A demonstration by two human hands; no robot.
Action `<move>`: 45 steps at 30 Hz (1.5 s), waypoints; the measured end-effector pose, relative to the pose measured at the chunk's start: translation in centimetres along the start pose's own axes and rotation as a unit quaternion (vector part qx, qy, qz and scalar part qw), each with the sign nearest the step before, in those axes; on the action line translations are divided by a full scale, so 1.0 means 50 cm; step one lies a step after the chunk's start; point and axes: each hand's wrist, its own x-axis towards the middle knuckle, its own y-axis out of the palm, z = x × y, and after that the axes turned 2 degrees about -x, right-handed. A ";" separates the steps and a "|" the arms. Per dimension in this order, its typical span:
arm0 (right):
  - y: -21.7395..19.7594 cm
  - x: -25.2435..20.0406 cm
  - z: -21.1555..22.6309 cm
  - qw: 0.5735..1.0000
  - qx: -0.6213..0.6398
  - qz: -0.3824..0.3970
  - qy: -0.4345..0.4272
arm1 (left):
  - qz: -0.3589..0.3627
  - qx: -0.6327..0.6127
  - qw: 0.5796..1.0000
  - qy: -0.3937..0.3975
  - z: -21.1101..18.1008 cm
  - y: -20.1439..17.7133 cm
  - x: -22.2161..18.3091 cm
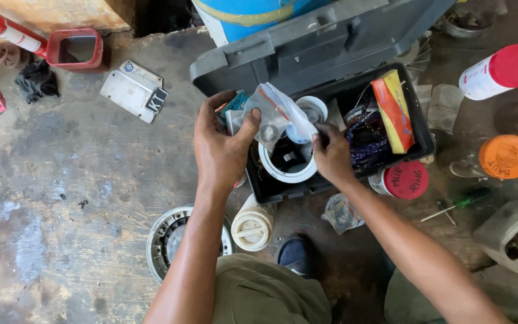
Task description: Searching through a toolbox for specific mechanical parts and inspecting their contents
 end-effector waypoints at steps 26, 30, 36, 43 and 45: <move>-0.028 0.047 -0.078 0.981 -0.173 0.081 -0.037 | 0.002 -0.005 1.000 -0.001 0.009 -0.001 0.003; -0.084 0.074 -0.076 0.985 -0.132 -0.002 -0.107 | -0.005 -0.012 1.000 0.001 0.012 -0.003 0.003; -0.142 0.099 -0.082 0.962 -0.181 -0.083 -0.187 | -0.008 0.003 1.000 -0.001 0.006 -0.003 0.001; -0.120 0.079 -0.031 0.973 -0.140 -0.006 -0.186 | 0.001 -0.017 1.000 0.004 0.002 0.003 0.002; -0.112 0.073 -0.017 0.968 -0.163 0.020 -0.192 | 0.006 -0.017 1.000 0.002 0.007 0.004 0.002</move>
